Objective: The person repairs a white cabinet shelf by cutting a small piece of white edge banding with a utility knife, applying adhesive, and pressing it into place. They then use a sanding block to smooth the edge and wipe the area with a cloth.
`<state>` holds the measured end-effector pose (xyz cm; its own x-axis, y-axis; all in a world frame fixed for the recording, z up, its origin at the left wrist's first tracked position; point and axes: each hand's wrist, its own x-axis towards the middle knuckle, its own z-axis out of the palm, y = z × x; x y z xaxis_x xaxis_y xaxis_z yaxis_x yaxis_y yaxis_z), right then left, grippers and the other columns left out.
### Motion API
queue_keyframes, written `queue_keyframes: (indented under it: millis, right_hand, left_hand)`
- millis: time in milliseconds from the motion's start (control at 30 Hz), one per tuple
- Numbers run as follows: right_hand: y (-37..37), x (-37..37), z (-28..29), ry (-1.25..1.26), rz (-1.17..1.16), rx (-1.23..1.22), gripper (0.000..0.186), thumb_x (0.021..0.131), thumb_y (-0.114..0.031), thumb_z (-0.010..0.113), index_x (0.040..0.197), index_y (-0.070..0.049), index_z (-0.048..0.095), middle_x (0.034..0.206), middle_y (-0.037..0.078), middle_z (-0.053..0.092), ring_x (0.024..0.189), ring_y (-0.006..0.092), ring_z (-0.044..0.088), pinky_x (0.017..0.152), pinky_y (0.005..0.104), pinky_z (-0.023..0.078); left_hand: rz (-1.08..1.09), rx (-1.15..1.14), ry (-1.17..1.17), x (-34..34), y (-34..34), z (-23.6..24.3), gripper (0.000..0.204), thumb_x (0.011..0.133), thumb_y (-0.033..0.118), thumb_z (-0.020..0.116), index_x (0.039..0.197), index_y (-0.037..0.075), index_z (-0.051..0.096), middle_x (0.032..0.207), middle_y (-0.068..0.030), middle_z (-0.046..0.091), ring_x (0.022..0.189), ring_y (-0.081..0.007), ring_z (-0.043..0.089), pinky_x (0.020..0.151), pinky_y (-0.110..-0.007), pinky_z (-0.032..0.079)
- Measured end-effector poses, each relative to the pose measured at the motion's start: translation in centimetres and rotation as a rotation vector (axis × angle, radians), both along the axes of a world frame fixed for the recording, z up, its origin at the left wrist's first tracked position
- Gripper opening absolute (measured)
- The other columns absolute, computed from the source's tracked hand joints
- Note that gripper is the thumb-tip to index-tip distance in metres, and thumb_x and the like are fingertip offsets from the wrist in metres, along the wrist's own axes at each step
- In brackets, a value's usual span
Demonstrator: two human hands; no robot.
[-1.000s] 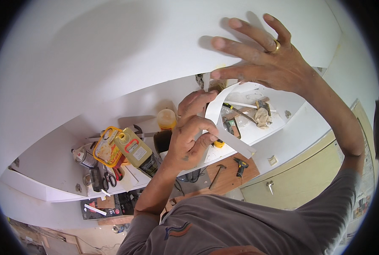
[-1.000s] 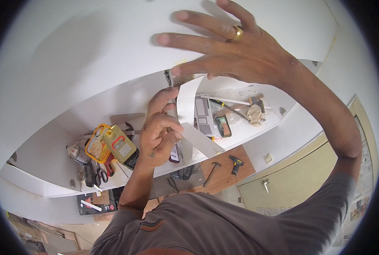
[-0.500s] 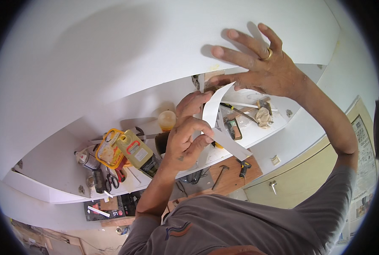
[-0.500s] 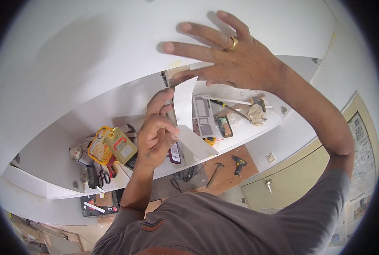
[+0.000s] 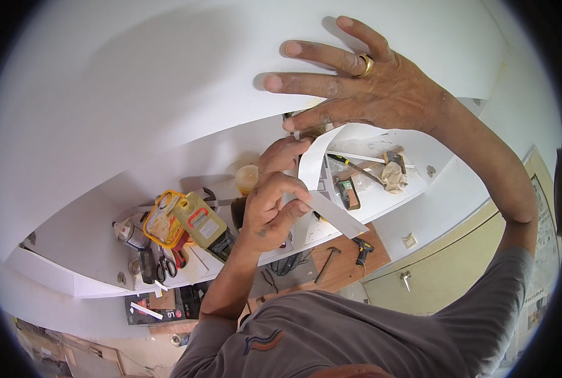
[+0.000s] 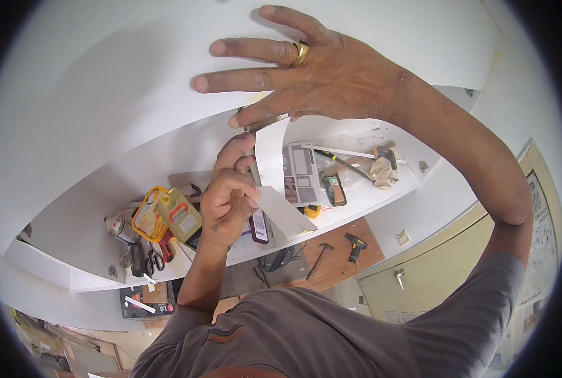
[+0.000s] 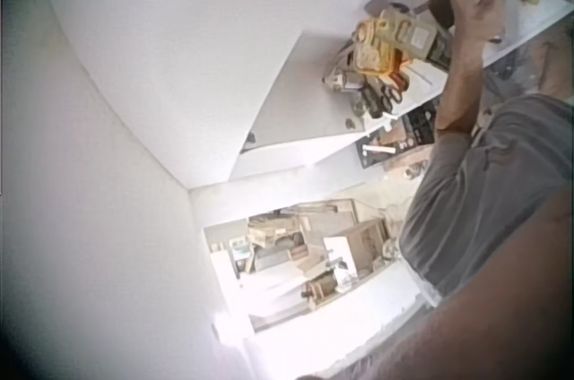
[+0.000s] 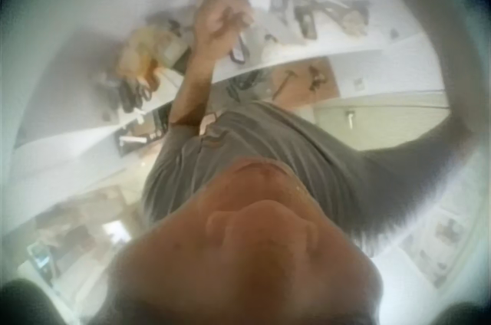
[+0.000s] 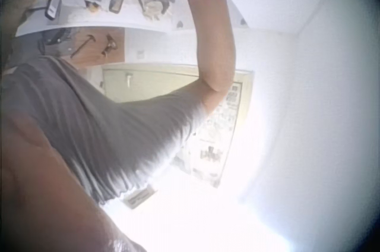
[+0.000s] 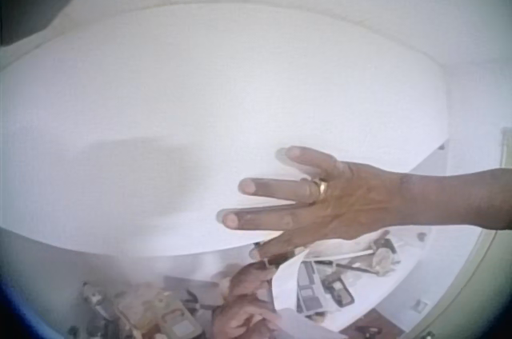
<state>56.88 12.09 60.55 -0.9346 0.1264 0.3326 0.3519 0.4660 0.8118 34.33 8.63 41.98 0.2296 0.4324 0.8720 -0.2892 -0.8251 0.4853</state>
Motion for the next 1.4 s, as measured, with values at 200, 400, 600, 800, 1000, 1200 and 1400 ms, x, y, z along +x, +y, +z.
queue_keyframes:
  millis: [200, 400, 600, 800, 1000, 1200, 1400]
  right_hand:
    - [-0.8, 2.0, 1.5, -0.074, -0.086, 0.020, 0.061, 0.084, -0.040, 0.068, 0.139, -0.063, 0.053, 0.166, -0.028, 0.032, 0.157, 0.0105, 0.026, 0.133, 0.0550, 0.012]
    - [0.7, 4.1, -0.7, 0.017, 0.035, 0.309, 0.058, 0.083, -0.053, 0.067, 0.140, -0.060, 0.056, 0.165, -0.022, 0.038, 0.156, 0.0135, 0.030, 0.133, 0.0543, 0.005]
    - [1.3, 4.3, -3.6, 0.147, 0.026, 0.290, 0.054, 0.087, -0.062, 0.063, 0.141, -0.055, 0.059, 0.166, -0.016, 0.039, 0.156, 0.0195, 0.030, 0.132, 0.0545, 0.003]
    - [0.3, 7.6, -4.3, 0.180, -0.026, 0.107, 0.049, 0.090, -0.056, 0.069, 0.138, -0.049, 0.065, 0.168, -0.009, 0.037, 0.156, 0.0231, 0.030, 0.131, 0.0548, 0.007]
    - [-0.5, 6.2, -4.3, 0.261, -0.025, -0.011, 0.048, 0.090, -0.050, 0.073, 0.137, -0.052, 0.065, 0.168, -0.006, 0.036, 0.155, 0.0241, 0.031, 0.131, 0.0520, 0.010]
    - [0.4, 3.7, -2.6, 0.163, -0.014, 0.151, 0.063, 0.082, -0.041, 0.076, 0.139, -0.061, 0.057, 0.169, -0.018, 0.032, 0.157, 0.0173, 0.026, 0.132, 0.0531, 0.005]
    - [-0.6, 1.9, 0.0, 0.009, 0.034, 0.060, 0.063, 0.083, -0.039, 0.076, 0.141, -0.055, 0.059, 0.167, -0.014, 0.037, 0.157, 0.0207, 0.029, 0.132, 0.0541, 0.008]
  left_hand:
    - [-0.007, -0.001, -0.016, 0.2, 0.2, 0.3, 0.015, 0.097, 0.018, 0.074, 0.102, 0.006, 0.067, 0.156, -0.0216, 0.050, 0.147, -0.0365, 0.038, 0.117, -0.046, 0.032]
    - [0.101, 0.014, 0.075, -0.4, 0.1, 0.3, 0.017, 0.096, 0.023, 0.075, 0.100, 0.009, 0.067, 0.156, -0.0200, 0.051, 0.147, -0.0413, 0.038, 0.119, -0.051, 0.029]
    - [0.081, 0.052, 0.068, -0.3, 1.0, -0.4, 0.019, 0.098, 0.028, 0.075, 0.101, 0.011, 0.067, 0.161, -0.0207, 0.043, 0.153, -0.0357, 0.031, 0.116, -0.050, 0.034]
    - [-0.007, -0.025, 0.005, 0.0, 0.1, 0.5, 0.017, 0.098, 0.022, 0.074, 0.100, 0.007, 0.067, 0.158, -0.0203, 0.047, 0.149, -0.0375, 0.036, 0.115, -0.048, 0.034]
    - [-0.003, 0.015, 0.025, -0.1, 0.5, 0.2, 0.017, 0.098, 0.019, 0.074, 0.101, 0.005, 0.066, 0.160, -0.0215, 0.045, 0.147, -0.0355, 0.037, 0.113, -0.045, 0.035]
    - [-0.015, -0.015, 0.049, -0.4, 0.1, 0.3, 0.016, 0.098, 0.018, 0.073, 0.102, 0.004, 0.066, 0.160, -0.0240, 0.043, 0.147, -0.0351, 0.038, 0.114, -0.044, 0.034]
    - [-0.030, 0.014, 0.022, -0.1, 0.3, 0.1, 0.014, 0.098, 0.015, 0.073, 0.103, 0.004, 0.067, 0.159, -0.0242, 0.044, 0.150, -0.0360, 0.036, 0.116, -0.045, 0.033]
